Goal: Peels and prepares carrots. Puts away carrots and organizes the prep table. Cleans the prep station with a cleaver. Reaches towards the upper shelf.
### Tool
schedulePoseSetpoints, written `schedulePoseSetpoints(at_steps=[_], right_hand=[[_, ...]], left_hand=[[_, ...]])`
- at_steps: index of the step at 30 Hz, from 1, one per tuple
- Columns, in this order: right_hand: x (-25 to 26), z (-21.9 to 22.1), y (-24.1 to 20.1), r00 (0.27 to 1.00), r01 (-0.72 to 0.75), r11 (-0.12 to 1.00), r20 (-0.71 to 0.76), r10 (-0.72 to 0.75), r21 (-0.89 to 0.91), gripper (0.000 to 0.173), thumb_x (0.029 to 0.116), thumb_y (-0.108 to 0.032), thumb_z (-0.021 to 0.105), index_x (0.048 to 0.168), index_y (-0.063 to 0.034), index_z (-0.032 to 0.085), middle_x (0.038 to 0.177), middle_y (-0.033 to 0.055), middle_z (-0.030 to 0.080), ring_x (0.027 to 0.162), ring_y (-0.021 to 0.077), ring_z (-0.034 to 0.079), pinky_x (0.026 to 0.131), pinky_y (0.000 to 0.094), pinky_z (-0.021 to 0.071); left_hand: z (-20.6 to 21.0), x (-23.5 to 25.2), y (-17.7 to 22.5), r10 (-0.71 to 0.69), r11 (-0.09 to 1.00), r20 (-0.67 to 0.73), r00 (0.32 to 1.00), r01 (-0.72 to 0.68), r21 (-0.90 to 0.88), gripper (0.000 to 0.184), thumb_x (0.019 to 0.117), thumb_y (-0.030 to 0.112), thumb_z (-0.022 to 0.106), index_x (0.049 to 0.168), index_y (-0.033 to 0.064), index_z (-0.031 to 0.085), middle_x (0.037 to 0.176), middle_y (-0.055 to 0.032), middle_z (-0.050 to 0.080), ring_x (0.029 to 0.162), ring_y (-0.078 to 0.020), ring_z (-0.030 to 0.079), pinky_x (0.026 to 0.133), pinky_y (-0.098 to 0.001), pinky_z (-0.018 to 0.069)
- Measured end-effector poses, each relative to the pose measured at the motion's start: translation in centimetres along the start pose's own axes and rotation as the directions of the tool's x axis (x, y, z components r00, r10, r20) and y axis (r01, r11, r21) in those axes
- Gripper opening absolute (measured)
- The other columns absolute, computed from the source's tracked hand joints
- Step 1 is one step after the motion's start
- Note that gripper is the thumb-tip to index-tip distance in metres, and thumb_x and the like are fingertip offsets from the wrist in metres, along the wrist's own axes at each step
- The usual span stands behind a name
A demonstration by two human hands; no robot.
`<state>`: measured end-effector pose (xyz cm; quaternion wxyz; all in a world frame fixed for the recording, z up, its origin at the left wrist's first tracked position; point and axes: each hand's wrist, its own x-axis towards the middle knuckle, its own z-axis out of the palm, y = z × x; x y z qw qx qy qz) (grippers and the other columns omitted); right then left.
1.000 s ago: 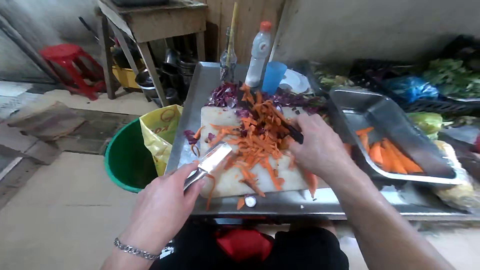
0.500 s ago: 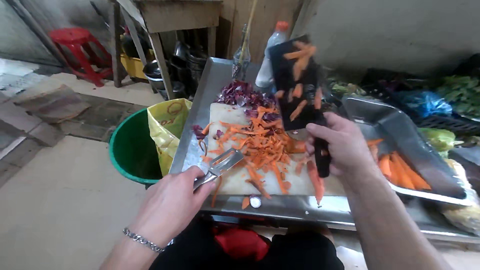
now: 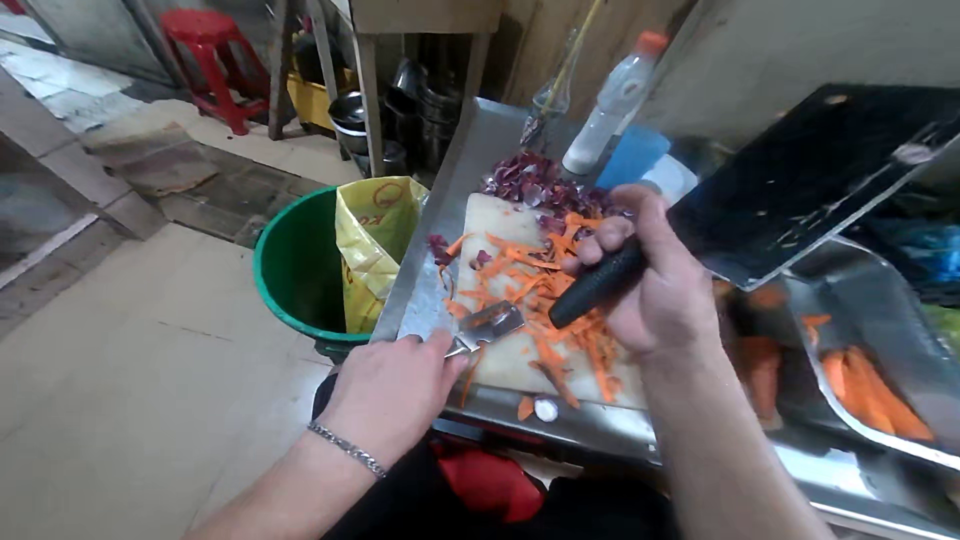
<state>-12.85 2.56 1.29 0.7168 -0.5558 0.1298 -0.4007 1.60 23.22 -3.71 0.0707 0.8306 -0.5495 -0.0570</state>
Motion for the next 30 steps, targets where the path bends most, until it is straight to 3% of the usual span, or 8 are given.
schedulePoseSetpoints(at_steps=[2,5,8,10,13,15,23,30], right_hand=[[0.1,0.6,0.3,1.0,0.018,1.0,0.025,-0.018,-0.016,0.036,0.1137,-0.034,0.019,0.13,-0.0232,0.05,0.075,-0.0069,0.057,0.071,0.0111,0.066,0.078,0.0368,0.0634],[0.5,1.5,1.1,0.995,0.097,0.995,0.028,-0.097,0.01,0.033,0.1135,-0.035,0.023,0.132,-0.0248,0.048,0.069,-0.0075,0.054,0.06,0.0103,0.063,0.068,0.0343,0.0641],[0.5,2.5,2.3,0.983,0.181,0.983,0.051,-0.179,-0.036,0.03,0.1124,-0.035,0.032,0.129,-0.0231,0.054,0.062,-0.0093,0.048,0.051,0.0061,0.051,0.054,0.0253,0.0535],[0.4,3.5,2.9,0.976,0.214,0.973,0.055,-0.209,-0.087,0.029,0.1112,-0.036,0.038,0.111,-0.0196,0.062,0.057,-0.0106,0.044,0.045,0.0039,0.045,0.048,0.0226,0.0482],[0.6,5.5,3.3,0.971,0.224,0.964,0.114,-0.209,-0.141,0.042,0.11,-0.039,0.039,0.074,-0.0222,0.052,0.053,-0.011,0.039,0.043,0.0035,0.039,0.045,0.0223,0.043],[1.1,6.5,3.5,0.969,0.223,0.963,0.146,-0.201,-0.151,0.047,0.1102,-0.039,0.037,0.067,-0.0229,0.045,0.051,-0.0107,0.036,0.042,0.0037,0.037,0.045,0.0226,0.0411],[1.2,5.7,7.1,0.975,0.171,0.958,0.182,-0.13,-0.23,0.049,0.108,-0.046,0.042,0.064,-0.0253,0.045,0.05,-0.0126,0.036,0.042,0.0017,0.036,0.045,0.0214,0.0379],[2.4,8.1,2.2,0.923,0.354,0.92,0.22,-0.315,-0.168,0.049,0.1114,-0.035,0.031,0.066,-0.0217,0.041,0.048,-0.0085,0.036,0.04,0.0073,0.04,0.043,0.0263,0.043]], left_hand=[[-0.1,0.1,0.3,-0.012,0.999,0.021,1.0,0.011,0.032,0.041,0.1048,0.055,0.047,0.096,0.02,0.067,0.072,-0.0025,0.063,0.063,-0.0232,0.066,0.054,-0.0436,0.0534],[0.5,0.4,0.4,0.018,0.998,-0.05,0.999,-0.015,0.063,0.042,0.105,0.052,0.049,0.094,0.0175,0.069,0.077,-0.0039,0.065,0.064,-0.0235,0.067,0.053,-0.0428,0.054],[1.5,0.8,0.1,0.078,0.996,-0.136,0.988,-0.071,0.055,0.045,0.1058,0.05,0.048,0.09,0.0144,0.07,0.075,-0.0055,0.064,0.072,-0.0255,0.068,0.058,-0.0425,0.0548],[1.8,1.0,0.2,0.09,0.994,-0.14,0.986,-0.08,0.074,0.046,0.1058,0.052,0.046,0.089,0.0156,0.068,0.066,-0.0042,0.061,0.062,-0.0247,0.066,0.051,-0.0419,0.052],[1.5,1.0,0.8,0.059,0.994,-0.105,0.993,-0.048,0.102,0.042,0.1034,0.052,0.05,0.088,0.0164,0.066,0.059,-0.0027,0.058,0.053,-0.0233,0.063,0.047,-0.0414,0.0492],[1.3,1.1,1.0,0.054,0.994,-0.082,0.995,-0.046,0.098,0.042,0.1032,0.051,0.051,0.087,0.0155,0.065,0.058,-0.0027,0.057,0.053,-0.0235,0.063,0.047,-0.041,0.0489],[0.5,1.3,1.4,0.029,0.995,0.001,1.0,-0.029,0.096,0.047,0.1046,0.054,0.046,0.088,0.0142,0.064,0.057,-0.002,0.056,0.053,-0.0224,0.063,0.047,-0.0394,0.0492],[0.9,1.2,1.1,0.042,0.999,-0.038,0.998,-0.041,0.031,0.044,0.1034,0.051,0.051,0.083,0.015,0.065,0.053,-0.0013,0.053,0.049,-0.0222,0.061,0.045,-0.0396,0.0474]])
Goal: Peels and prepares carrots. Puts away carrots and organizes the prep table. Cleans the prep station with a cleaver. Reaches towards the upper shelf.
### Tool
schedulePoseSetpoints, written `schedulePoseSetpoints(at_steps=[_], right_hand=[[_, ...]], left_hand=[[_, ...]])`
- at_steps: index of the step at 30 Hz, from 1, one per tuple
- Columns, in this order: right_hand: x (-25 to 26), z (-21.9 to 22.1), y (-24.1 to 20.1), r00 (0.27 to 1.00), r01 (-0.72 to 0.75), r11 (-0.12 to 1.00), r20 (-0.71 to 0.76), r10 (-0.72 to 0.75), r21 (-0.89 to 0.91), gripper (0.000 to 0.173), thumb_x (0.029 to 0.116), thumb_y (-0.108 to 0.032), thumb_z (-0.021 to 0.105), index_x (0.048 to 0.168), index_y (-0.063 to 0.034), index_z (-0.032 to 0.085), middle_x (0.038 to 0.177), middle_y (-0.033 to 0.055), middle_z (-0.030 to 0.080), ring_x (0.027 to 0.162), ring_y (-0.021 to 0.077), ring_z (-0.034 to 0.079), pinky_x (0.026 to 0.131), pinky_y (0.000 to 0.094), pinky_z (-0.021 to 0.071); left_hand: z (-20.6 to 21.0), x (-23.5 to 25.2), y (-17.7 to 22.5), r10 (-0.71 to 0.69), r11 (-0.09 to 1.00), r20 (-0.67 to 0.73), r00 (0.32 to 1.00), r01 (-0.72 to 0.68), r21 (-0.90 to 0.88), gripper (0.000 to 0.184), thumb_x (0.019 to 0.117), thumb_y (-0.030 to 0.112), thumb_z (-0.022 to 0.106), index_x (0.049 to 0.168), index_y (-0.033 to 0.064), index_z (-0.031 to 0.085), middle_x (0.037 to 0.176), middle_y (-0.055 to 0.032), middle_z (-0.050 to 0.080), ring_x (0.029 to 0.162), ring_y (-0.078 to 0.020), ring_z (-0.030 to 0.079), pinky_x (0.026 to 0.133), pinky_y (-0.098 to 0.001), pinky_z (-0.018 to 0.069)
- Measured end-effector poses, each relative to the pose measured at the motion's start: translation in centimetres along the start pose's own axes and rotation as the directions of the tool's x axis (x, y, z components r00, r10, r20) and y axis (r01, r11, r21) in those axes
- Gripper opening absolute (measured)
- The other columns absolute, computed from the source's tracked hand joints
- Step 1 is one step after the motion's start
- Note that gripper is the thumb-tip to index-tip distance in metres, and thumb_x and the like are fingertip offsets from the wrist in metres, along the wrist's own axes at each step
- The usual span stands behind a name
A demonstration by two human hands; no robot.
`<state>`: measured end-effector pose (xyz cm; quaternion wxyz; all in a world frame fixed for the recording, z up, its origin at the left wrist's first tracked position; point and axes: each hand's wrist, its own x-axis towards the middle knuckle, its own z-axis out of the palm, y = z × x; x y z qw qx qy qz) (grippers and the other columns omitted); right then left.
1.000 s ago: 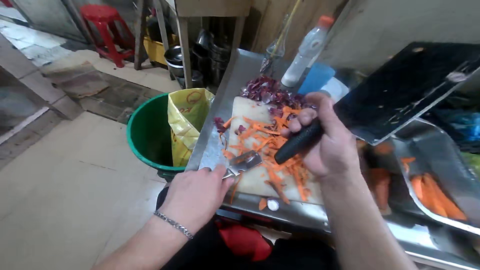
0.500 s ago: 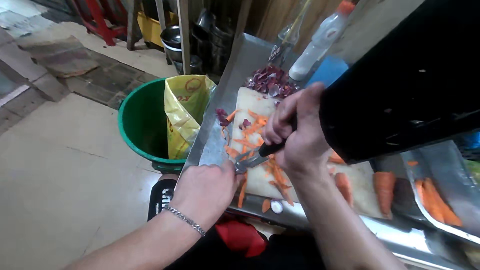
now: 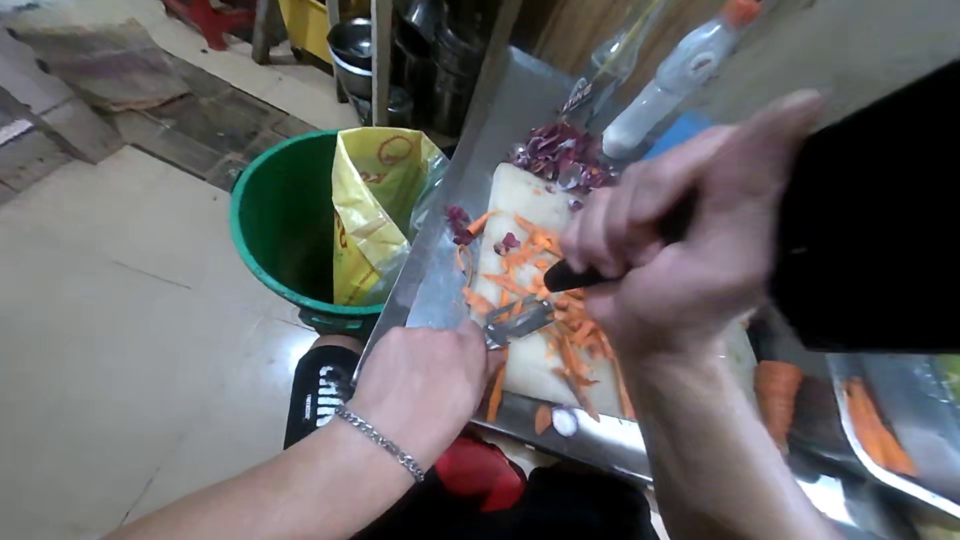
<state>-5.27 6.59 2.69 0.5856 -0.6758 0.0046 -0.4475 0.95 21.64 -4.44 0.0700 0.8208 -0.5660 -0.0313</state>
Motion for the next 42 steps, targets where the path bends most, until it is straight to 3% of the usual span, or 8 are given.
schedulePoseSetpoints(at_steps=[6,16,19,21,27,33,38,42], right_hand=[[-3.2,-1.0,4.6,0.972,-0.234,0.972,-0.004,0.234,-0.027,0.05,0.1084,-0.046,0.04,0.063,-0.0249,0.044,0.048,-0.0116,0.036,0.041,0.0028,0.037,0.043,0.0222,0.0391],[1.1,-1.0,-1.0,0.996,0.079,0.997,0.036,-0.079,0.009,0.05,0.1124,-0.029,0.026,0.064,-0.0201,0.039,0.047,-0.0063,0.035,0.04,0.0097,0.041,0.042,0.0292,0.0451],[-2.0,-1.7,1.6,0.987,-0.115,0.993,0.106,0.117,-0.025,0.049,0.1115,-0.039,0.029,0.068,-0.0219,0.042,0.052,-0.0073,0.039,0.042,0.0057,0.04,0.043,0.0221,0.0408],[-3.6,-1.7,4.3,0.978,-0.205,0.979,0.026,0.205,0.018,0.05,0.1093,-0.039,0.038,0.062,-0.0224,0.042,0.049,-0.009,0.036,0.04,0.0048,0.036,0.042,0.0229,0.0368],[-2.8,-1.7,4.3,0.989,-0.145,0.988,0.033,0.143,0.049,0.05,0.1076,-0.042,0.044,0.061,-0.0231,0.044,0.048,-0.0103,0.037,0.041,0.004,0.037,0.043,0.0233,0.0374],[1.2,-1.6,-0.4,0.996,0.055,0.998,0.063,-0.055,0.002,0.05,0.1115,-0.031,0.031,0.063,-0.0217,0.038,0.046,-0.0075,0.035,0.039,0.0083,0.039,0.041,0.0283,0.0439],[-3.2,-2.3,5.4,0.983,-0.177,0.984,0.044,0.176,0.026,0.048,0.1068,-0.045,0.048,0.063,-0.0255,0.043,0.049,-0.0122,0.035,0.042,0.0022,0.036,0.043,0.0219,0.036],[-3.3,-2.3,5.3,0.984,-0.178,0.983,0.021,0.177,0.053,0.047,0.1057,-0.044,0.052,0.063,-0.0253,0.045,0.049,-0.012,0.037,0.041,0.0014,0.036,0.043,0.0205,0.0365]], left_hand=[[-0.5,0.2,0.3,-0.008,0.999,0.025,1.0,0.007,0.042,0.046,0.1037,0.053,0.049,0.083,0.0146,0.063,0.053,-0.0007,0.052,0.049,-0.0211,0.06,0.045,-0.0378,0.0464],[-0.5,0.3,0.2,-0.018,1.0,0.062,0.998,0.017,0.019,0.044,0.1038,0.053,0.049,0.083,0.0162,0.064,0.053,-0.0007,0.053,0.05,-0.0216,0.061,0.046,-0.039,0.0471],[-0.3,0.2,0.2,-0.007,0.999,0.019,1.0,0.007,0.04,0.046,0.1033,0.054,0.049,0.081,0.0159,0.063,0.052,0.0001,0.05,0.047,-0.0205,0.058,0.044,-0.0375,0.0452],[-0.3,0.2,0.3,0.009,0.999,-0.002,1.0,-0.009,0.045,0.048,0.1033,0.054,0.049,0.081,0.0146,0.063,0.052,-0.0005,0.05,0.047,-0.0207,0.058,0.043,-0.0372,0.0452],[-0.5,0.4,0.3,-0.005,0.999,0.051,0.999,0.003,0.032,0.047,0.1037,0.054,0.048,0.083,0.0154,0.064,0.054,-0.0011,0.053,0.05,-0.0218,0.061,0.046,-0.0392,0.0476],[0.2,0.1,-0.1,0.016,1.0,-0.023,1.0,-0.016,0.014,0.042,0.1017,0.051,0.053,0.082,0.0162,0.064,0.051,0.0002,0.05,0.047,-0.0207,0.058,0.042,-0.0383,0.0451],[-0.5,0.2,0.2,0.008,0.998,0.022,1.0,-0.01,0.055,0.045,0.1031,0.052,0.05,0.082,0.0155,0.063,0.052,0.0004,0.05,0.047,-0.0201,0.058,0.043,-0.0368,0.0455],[-0.5,0.3,0.1,0.014,0.998,0.032,0.999,-0.016,0.062,0.045,0.1029,0.054,0.05,0.083,0.0159,0.064,0.053,-0.0003,0.052,0.049,-0.021,0.06,0.044,-0.0382,0.0466]])
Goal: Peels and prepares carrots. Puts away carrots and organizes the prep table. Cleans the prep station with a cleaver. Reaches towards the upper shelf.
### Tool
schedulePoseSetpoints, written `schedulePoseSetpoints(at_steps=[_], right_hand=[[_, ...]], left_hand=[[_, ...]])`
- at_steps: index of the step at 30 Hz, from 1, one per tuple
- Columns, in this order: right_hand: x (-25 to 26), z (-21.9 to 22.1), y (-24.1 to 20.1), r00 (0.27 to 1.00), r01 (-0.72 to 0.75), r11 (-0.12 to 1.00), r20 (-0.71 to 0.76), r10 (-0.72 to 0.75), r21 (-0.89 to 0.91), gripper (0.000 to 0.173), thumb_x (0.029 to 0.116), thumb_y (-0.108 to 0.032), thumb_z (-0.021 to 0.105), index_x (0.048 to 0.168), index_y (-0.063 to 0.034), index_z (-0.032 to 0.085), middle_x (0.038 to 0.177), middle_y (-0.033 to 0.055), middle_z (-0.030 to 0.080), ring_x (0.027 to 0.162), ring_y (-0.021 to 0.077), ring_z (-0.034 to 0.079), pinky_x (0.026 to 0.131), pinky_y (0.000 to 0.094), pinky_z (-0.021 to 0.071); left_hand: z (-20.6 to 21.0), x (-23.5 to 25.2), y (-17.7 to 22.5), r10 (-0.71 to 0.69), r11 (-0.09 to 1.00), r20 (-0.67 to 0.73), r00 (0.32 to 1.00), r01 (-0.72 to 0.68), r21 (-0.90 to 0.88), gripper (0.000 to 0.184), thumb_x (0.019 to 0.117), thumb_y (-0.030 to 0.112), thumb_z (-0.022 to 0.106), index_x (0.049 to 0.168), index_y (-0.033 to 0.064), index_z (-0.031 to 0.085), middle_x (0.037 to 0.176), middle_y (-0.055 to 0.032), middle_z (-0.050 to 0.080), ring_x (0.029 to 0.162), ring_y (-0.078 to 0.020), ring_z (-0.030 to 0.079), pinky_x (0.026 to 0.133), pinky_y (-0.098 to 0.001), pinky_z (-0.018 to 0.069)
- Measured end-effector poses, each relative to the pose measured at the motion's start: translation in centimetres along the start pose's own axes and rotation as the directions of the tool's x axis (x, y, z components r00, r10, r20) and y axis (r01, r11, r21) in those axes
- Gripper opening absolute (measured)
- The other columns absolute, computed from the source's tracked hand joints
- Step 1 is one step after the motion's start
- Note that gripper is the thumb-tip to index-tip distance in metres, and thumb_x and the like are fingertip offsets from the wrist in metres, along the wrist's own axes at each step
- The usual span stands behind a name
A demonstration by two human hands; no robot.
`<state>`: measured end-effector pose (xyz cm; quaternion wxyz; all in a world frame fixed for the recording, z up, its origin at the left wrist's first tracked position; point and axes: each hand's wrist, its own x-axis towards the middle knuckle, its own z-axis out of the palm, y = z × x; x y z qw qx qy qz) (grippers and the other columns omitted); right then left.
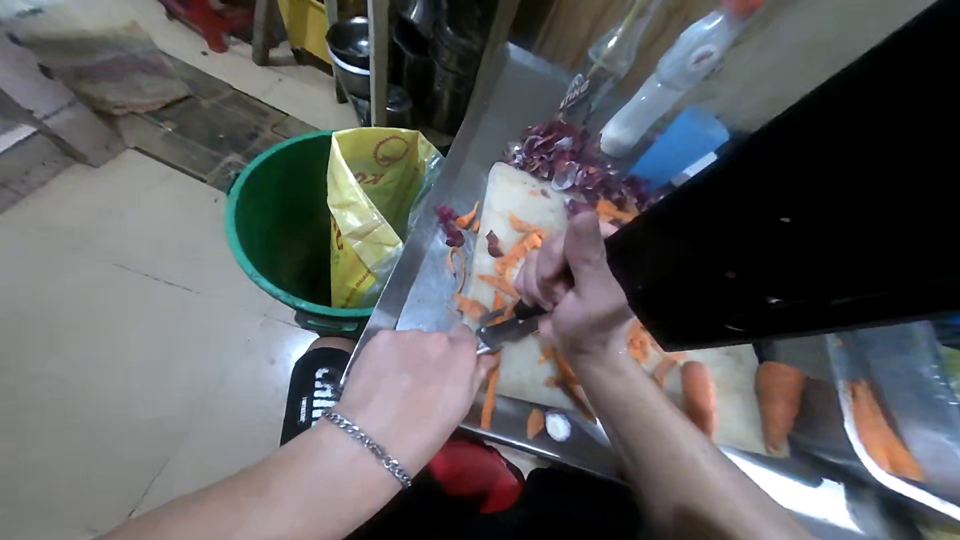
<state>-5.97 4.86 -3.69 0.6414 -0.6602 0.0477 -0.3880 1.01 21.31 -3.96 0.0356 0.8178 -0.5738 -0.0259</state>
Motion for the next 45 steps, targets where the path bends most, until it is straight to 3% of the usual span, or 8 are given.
schedulePoseSetpoints(at_steps=[8,13,19,26,28,31,41,45], right_hand=[[4.0,0.6,-6.4,0.973,0.229,0.972,0.056,-0.226,-0.05,0.049,0.1104,-0.03,0.034,0.062,-0.022,0.036,0.045,-0.0076,0.033,0.038,0.0083,0.038,0.041,0.0291,0.0442],[0.5,0.0,0.8,0.999,0.032,0.998,0.018,-0.031,-0.05,0.043,0.1057,-0.042,0.052,0.066,-0.0269,0.047,0.05,-0.0137,0.04,0.043,0.0007,0.04,0.045,0.0213,0.0393],[1.0,0.1,-0.6,1.0,0.014,0.999,0.027,-0.013,-0.032,0.048,0.1052,-0.044,0.051,0.061,-0.026,0.044,0.048,-0.0127,0.038,0.042,0.0014,0.037,0.044,0.0219,0.0373],[4.2,0.8,-8.0,0.955,0.29,0.957,0.068,-0.289,-0.021,0.043,0.1089,-0.02,0.036,0.066,-0.0196,0.038,0.048,-0.0066,0.034,0.04,0.0091,0.041,0.042,0.0287,0.0454],[2.2,0.4,-4.1,0.981,0.192,0.977,0.045,-0.189,-0.09,0.041,0.1096,-0.038,0.043,0.071,-0.0237,0.047,0.052,-0.0101,0.043,0.044,0.005,0.046,0.044,0.025,0.0468],[0.2,0.0,0.3,1.0,-0.002,0.997,-0.012,0.002,-0.077,0.043,0.1046,-0.044,0.054,0.066,-0.0276,0.047,0.05,-0.0143,0.039,0.042,-0.0009,0.038,0.044,0.0187,0.037],[4.0,1.0,-7.2,0.967,0.252,0.967,0.059,-0.249,-0.037,0.045,0.11,-0.024,0.036,0.065,-0.0207,0.039,0.048,-0.0078,0.035,0.04,0.008,0.041,0.042,0.0281,0.0454],[0.2,0.8,-0.9,1.0,0.025,0.998,-0.004,-0.026,-0.049,0.041,0.107,-0.042,0.049,0.069,-0.0265,0.048,0.051,-0.0131,0.041,0.044,0.0002,0.041,0.044,0.0197,0.0391]], left_hand=[[0.5,0.0,-0.3,0.004,0.999,-0.024,1.0,-0.005,-0.051,0.044,0.1018,0.053,0.052,0.081,0.0166,0.063,0.052,0.0,0.051,0.047,-0.0212,0.059,0.044,-0.0397,0.0463],[-0.2,0.1,-0.1,-0.009,1.0,0.044,0.999,0.01,-0.03,0.046,0.1034,0.055,0.049,0.083,0.0162,0.064,0.053,-0.0001,0.052,0.049,-0.0206,0.06,0.045,-0.0382,0.0465],[0.1,0.2,-0.4,0.003,0.999,0.006,1.0,-0.002,-0.046,0.044,0.1027,0.054,0.05,0.083,0.0168,0.064,0.054,0.0,0.053,0.05,-0.0206,0.061,0.045,-0.0381,0.047],[0.1,0.3,-0.3,-0.011,0.997,0.048,0.999,0.014,-0.07,0.046,0.1029,0.056,0.048,0.081,0.0176,0.063,0.053,-0.0003,0.052,0.05,-0.021,0.06,0.045,-0.0397,0.0468],[0.1,0.3,-0.4,-0.005,0.998,0.039,0.999,0.007,-0.057,0.046,0.1031,0.055,0.048,0.081,0.0174,0.063,0.053,0.0005,0.051,0.049,-0.0202,0.06,0.045,-0.0385,0.0467],[-0.3,0.3,-0.1,-0.009,0.999,0.05,0.999,0.011,-0.05,0.046,0.1032,0.054,0.049,0.083,0.0159,0.065,0.054,-0.0008,0.053,0.051,-0.0217,0.061,0.046,-0.0388,0.0469],[0.1,0.4,-0.3,0.001,0.997,0.048,0.999,0.002,-0.075,0.045,0.1025,0.055,0.05,0.082,0.0171,0.064,0.053,-0.0003,0.052,0.05,-0.0216,0.06,0.045,-0.0395,0.0465],[-0.2,0.3,-0.2,0.008,0.999,0.053,0.999,-0.005,-0.043,0.047,0.1034,0.055,0.048,0.082,0.0159,0.063,0.054,-0.0002,0.052,0.05,-0.0212,0.06,0.045,-0.0383,0.0467]])
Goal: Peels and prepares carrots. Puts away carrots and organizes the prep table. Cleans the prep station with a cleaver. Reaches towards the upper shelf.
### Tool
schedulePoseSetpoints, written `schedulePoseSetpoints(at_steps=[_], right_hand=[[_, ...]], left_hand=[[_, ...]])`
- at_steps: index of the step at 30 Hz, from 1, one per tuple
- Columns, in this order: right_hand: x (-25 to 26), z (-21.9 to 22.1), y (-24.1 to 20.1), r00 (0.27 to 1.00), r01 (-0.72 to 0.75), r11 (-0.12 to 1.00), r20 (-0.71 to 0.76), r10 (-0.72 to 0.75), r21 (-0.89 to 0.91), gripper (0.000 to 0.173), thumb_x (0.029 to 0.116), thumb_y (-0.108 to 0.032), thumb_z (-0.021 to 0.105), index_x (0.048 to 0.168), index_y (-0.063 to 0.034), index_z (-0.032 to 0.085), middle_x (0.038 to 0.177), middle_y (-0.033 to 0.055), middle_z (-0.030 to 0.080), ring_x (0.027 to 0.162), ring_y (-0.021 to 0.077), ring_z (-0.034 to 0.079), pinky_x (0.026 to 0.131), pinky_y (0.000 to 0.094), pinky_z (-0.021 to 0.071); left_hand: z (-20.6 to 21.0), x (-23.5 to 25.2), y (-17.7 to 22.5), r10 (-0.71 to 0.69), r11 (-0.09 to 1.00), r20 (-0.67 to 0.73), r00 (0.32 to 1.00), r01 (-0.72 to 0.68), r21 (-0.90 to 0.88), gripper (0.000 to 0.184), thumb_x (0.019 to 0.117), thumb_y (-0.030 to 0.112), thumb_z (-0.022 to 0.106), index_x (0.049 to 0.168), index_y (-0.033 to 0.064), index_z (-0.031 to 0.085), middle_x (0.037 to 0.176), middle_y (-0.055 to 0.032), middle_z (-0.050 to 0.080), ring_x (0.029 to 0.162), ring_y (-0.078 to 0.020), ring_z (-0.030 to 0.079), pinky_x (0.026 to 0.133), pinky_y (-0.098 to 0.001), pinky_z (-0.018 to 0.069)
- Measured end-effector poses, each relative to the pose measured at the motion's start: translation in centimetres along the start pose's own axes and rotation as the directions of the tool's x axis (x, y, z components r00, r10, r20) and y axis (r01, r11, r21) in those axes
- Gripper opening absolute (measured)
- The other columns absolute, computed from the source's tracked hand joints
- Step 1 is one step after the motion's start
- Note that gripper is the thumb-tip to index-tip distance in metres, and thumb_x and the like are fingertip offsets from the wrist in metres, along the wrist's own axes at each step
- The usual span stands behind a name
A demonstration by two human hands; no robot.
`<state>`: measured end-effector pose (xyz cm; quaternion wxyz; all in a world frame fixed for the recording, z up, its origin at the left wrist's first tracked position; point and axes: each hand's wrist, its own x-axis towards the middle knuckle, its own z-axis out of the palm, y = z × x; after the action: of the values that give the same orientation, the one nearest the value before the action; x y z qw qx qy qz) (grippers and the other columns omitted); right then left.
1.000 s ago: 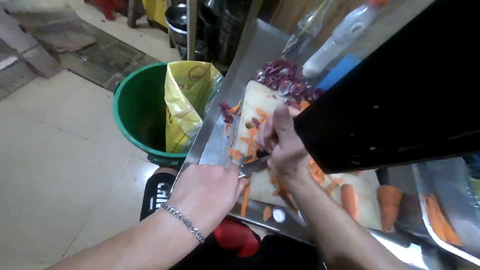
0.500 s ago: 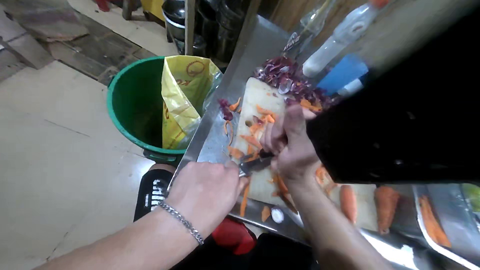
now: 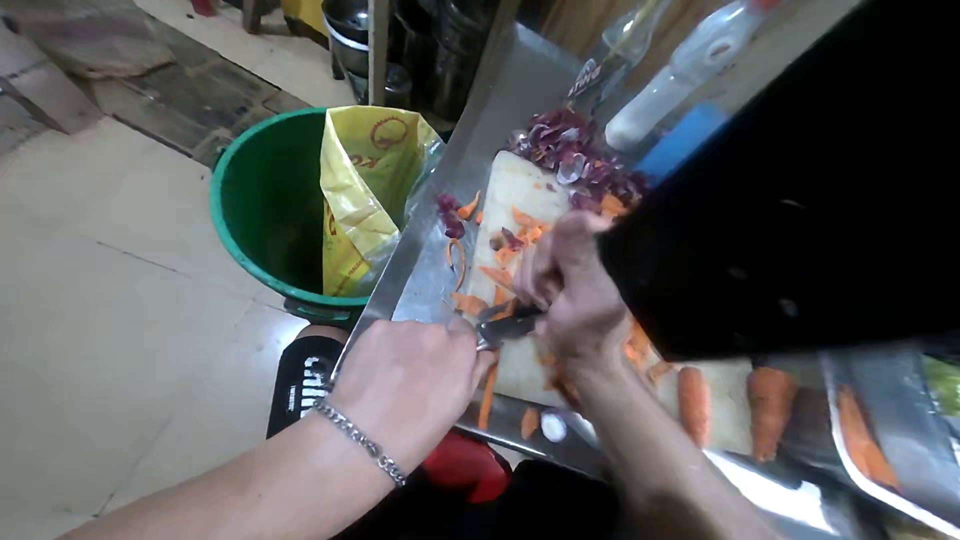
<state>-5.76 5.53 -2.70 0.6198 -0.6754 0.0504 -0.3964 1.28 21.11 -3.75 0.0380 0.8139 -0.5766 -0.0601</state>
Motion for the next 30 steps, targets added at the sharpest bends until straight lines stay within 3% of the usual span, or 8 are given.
schedulePoseSetpoints(at_steps=[5,8,11,14,16,18,21,30], right_hand=[[-0.5,0.1,1.0,1.0,-0.01,1.0,-0.02,0.01,0.028,0.043,0.1034,-0.043,0.057,0.065,-0.0256,0.048,0.05,-0.0137,0.039,0.043,-0.0005,0.038,0.045,0.0199,0.0375],[-0.2,-1.5,-1.1,0.996,0.052,0.997,-0.082,-0.047,0.062,0.045,0.1076,-0.035,0.041,0.064,-0.0247,0.047,0.05,-0.012,0.039,0.044,0.0033,0.04,0.047,0.0243,0.041],[0.6,-4.8,-3.9,0.974,0.032,0.998,-0.224,-0.021,0.045,0.053,0.1123,-0.037,0.024,0.068,-0.0231,0.049,0.049,-0.0107,0.039,0.042,0.0055,0.043,0.047,0.0259,0.0458],[0.6,-8.1,-5.4,0.903,-0.168,0.985,-0.396,0.163,0.023,0.044,0.1123,-0.037,0.034,0.077,-0.0201,0.053,0.051,-0.0098,0.037,0.041,0.0055,0.04,0.045,0.0249,0.0463],[0.2,-9.7,-5.8,0.824,-0.323,0.946,-0.48,0.301,0.039,0.035,0.1109,-0.036,0.043,0.086,-0.0165,0.058,0.053,-0.0084,0.04,0.041,0.006,0.041,0.044,0.0252,0.0466],[-0.2,-10.9,-5.9,0.757,-0.44,0.898,-0.526,0.387,0.028,0.03,0.1097,-0.034,0.047,0.092,-0.0139,0.061,0.055,-0.0075,0.042,0.041,0.0059,0.042,0.043,0.025,0.0471],[-1.0,-12.2,-5.3,0.702,-0.527,0.848,-0.538,0.467,0.049,0.028,0.1097,-0.034,0.047,0.1,-0.0118,0.062,0.057,-0.0051,0.044,0.041,0.006,0.042,0.04,0.0239,0.045],[-1.9,-12.8,-4.6,0.732,-0.526,0.848,-0.476,0.488,0.061,0.022,0.1105,-0.026,0.046,0.103,-0.0107,0.059,0.056,-0.003,0.043,0.04,0.0072,0.043,0.04,0.0241,0.0453]], left_hand=[[0.0,0.2,0.0,-0.008,1.0,0.008,1.0,0.008,0.017,0.049,0.1033,0.057,0.048,0.086,0.0153,0.066,0.057,-0.0025,0.056,0.054,-0.0235,0.064,0.048,-0.0411,0.0496],[0.1,-0.2,-0.6,-0.047,0.999,0.037,0.998,0.047,-0.008,0.051,0.101,0.063,0.047,0.092,0.017,0.066,0.06,-0.002,0.059,0.058,-0.0236,0.065,0.052,-0.0428,0.0513],[-0.3,-0.8,-1.1,-0.1,0.985,-0.009,0.995,0.098,-0.144,0.054,0.0931,0.06,0.066,0.128,0.0201,0.061,0.081,-0.004,0.069,0.067,-0.0257,0.069,0.059,-0.0476,0.0567],[-0.9,-1.0,-1.0,-0.113,0.915,-0.108,0.988,0.061,-0.398,0.059,0.0972,0.045,0.068,0.149,0.0265,0.048,0.085,-0.0015,0.069,0.065,-0.0199,0.065,0.059,-0.0439,0.057],[-1.0,-0.7,-0.8,-0.112,0.677,-0.004,0.994,0.073,-0.732,0.043,0.1046,0.04,0.056,0.147,0.0349,0.051,0.082,0.0026,0.067,0.06,-0.012,0.062,0.055,-0.0328,0.0555],[-0.9,-0.2,-0.4,-0.009,0.16,0.133,0.991,0.133,-0.978,0.039,0.1093,0.031,0.045,0.147,0.0259,0.053,0.082,-0.0065,0.064,0.055,-0.0152,0.058,0.05,-0.0284,0.0521],[-0.8,0.0,0.5,0.091,-0.404,0.218,0.972,0.236,-0.884,0.041,0.1106,0.031,0.036,0.149,0.0211,0.046,0.082,-0.0093,0.059,0.053,-0.0139,0.055,0.049,-0.0267,0.0524],[-0.4,0.2,2.5,0.064,-0.525,0.072,0.995,0.095,-0.846,0.042,0.1104,0.032,0.032,0.147,0.0171,0.045,0.079,-0.0092,0.058,0.053,-0.0137,0.056,0.05,-0.0266,0.0528]])
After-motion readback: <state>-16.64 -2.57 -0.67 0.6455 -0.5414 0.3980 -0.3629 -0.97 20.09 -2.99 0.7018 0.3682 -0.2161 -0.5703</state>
